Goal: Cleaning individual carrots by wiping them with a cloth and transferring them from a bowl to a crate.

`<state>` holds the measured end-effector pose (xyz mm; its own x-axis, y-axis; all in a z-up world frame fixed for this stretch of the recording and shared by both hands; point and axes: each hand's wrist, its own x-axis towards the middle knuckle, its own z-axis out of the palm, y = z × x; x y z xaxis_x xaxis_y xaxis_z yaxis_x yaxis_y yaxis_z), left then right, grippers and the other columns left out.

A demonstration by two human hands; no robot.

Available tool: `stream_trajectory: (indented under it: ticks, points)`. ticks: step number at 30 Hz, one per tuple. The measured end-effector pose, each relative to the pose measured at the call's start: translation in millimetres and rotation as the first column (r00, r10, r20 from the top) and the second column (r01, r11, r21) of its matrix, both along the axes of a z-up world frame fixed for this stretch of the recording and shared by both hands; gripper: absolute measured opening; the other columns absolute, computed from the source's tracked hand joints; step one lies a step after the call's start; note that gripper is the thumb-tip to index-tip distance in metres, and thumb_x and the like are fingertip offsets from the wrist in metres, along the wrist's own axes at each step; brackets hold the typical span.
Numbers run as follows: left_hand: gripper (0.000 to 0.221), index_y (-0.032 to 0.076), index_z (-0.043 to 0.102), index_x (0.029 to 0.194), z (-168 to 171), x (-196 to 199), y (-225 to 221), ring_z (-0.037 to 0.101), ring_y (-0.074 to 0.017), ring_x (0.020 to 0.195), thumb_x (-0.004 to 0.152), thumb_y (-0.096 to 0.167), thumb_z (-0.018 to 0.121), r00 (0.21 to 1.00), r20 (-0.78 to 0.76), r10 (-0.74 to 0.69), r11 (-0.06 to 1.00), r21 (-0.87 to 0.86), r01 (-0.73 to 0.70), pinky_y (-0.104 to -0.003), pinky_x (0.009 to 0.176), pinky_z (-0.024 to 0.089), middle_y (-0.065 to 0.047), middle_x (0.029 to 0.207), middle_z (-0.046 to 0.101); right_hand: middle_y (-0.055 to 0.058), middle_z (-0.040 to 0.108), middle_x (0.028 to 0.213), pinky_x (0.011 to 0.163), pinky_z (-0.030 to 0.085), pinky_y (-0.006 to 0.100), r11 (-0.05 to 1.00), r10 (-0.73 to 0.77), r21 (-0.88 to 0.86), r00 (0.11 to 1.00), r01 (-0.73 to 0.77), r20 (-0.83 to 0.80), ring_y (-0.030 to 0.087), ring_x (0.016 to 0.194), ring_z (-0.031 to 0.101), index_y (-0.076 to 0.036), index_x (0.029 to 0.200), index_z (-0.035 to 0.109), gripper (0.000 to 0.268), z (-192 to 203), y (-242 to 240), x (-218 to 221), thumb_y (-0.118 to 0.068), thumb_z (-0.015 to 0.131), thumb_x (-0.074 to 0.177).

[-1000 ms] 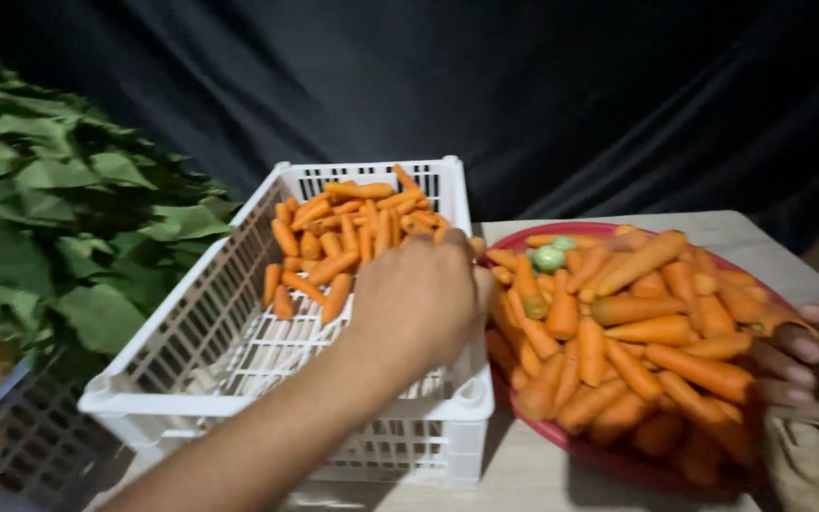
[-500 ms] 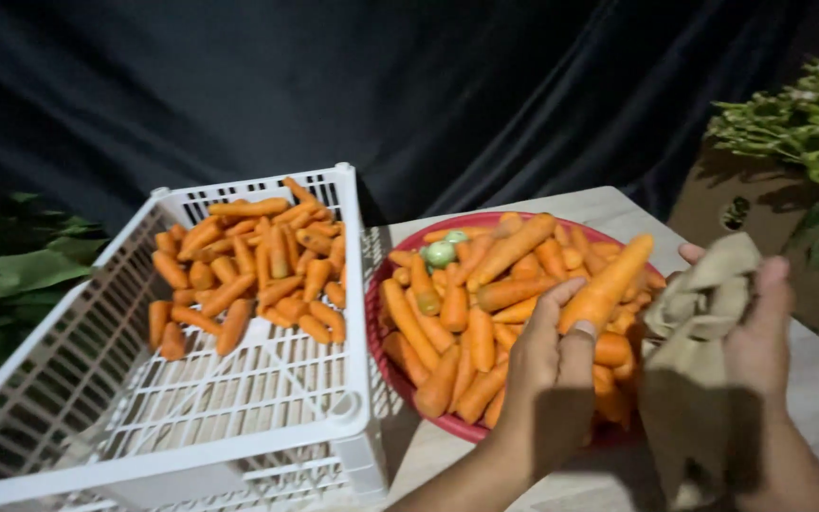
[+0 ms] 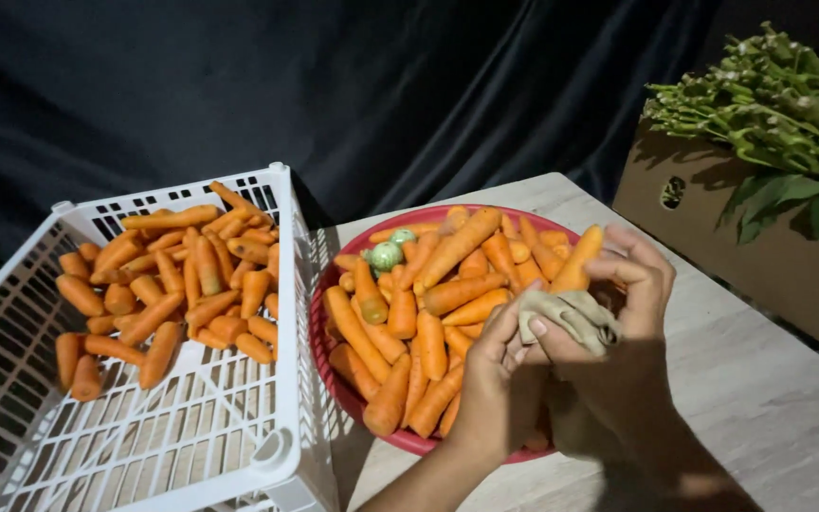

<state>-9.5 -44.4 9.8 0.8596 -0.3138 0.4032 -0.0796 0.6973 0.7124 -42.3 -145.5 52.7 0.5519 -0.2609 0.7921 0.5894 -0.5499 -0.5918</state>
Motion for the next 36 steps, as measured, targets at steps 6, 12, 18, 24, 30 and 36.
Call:
stream_trajectory:
  ticks: [6,12,18,24,30,36]
  points:
    - [0.052,0.001,0.059,0.142,6.0,-6.9,10.8,0.064,-0.0187,0.111,0.09,0.001,0.056,0.988,0.131,0.086,0.973,0.202,-0.112,-0.026,0.09,0.054,-0.012,0.125,0.055,0.016,0.049,0.158,0.085,0.056,0.031,0.992,-0.075,-0.111,0.99,0.061,-0.123,0.022,0.116,0.068,-0.004,0.16,0.024,0.076,20.8,11.8,-14.6,-0.02,0.055,0.093]
    - [0.064,-0.005,0.048,0.147,-15.7,3.0,6.2,0.059,-0.0252,0.126,0.086,-0.018,0.061,0.975,0.223,-0.003,0.996,0.086,-0.017,-0.033,0.109,0.049,-0.017,0.137,0.055,0.008,0.072,0.13,0.076,0.059,0.028,0.981,-0.151,0.089,0.963,0.175,-0.222,0.017,0.094,0.072,-0.008,0.147,0.052,0.053,24.3,14.8,-13.7,-0.015,0.05,0.095]
    - [0.071,-0.006,0.044,0.154,3.0,-9.3,15.9,0.067,-0.0155,0.092,0.091,0.019,0.064,0.975,0.126,-0.184,0.949,0.283,0.142,-0.023,0.074,0.055,-0.018,0.138,0.064,0.013,0.073,0.096,0.074,0.056,0.029,0.887,-0.071,0.438,0.981,0.144,-0.179,0.019,0.086,0.071,-0.005,0.112,0.062,0.022,38.2,11.4,-17.4,-0.021,0.048,0.108]
    - [0.058,-0.004,0.052,0.148,-18.8,7.4,3.2,0.063,-0.031,0.112,0.092,0.005,0.062,0.923,-0.166,-0.348,0.937,-0.076,0.34,-0.029,0.072,0.065,-0.024,0.145,0.056,0.002,0.063,0.087,0.067,0.048,0.024,0.925,-0.064,0.355,0.976,0.136,-0.208,0.01,0.077,0.059,-0.008,0.114,0.062,0.017,10.0,-21.1,1.9,-0.021,0.051,0.113]
    - [0.065,0.0,0.044,0.156,-16.2,11.9,11.8,0.074,-0.0289,0.085,0.101,0.036,0.051,0.983,-0.099,-0.152,0.986,0.053,0.158,-0.038,0.065,0.065,-0.026,0.101,0.071,0.012,0.075,0.118,0.077,0.06,0.032,0.931,0.242,0.36,0.848,-0.065,-0.472,0.024,0.091,0.071,-0.004,0.116,0.072,0.033,32.6,-8.0,-16.2,-0.02,0.061,0.09]
    - [0.066,0.0,0.051,0.153,-8.0,6.3,11.7,0.07,-0.0183,0.067,0.091,0.013,0.069,0.962,-0.189,-0.197,0.98,0.001,0.2,-0.024,0.051,0.059,-0.017,0.108,0.07,0.009,0.032,0.17,0.104,0.047,0.047,0.993,0.12,0.046,0.846,-0.113,-0.52,0.028,0.143,0.048,-0.013,0.107,0.079,0.035,5.9,-33.7,6.8,-0.024,0.073,0.074]
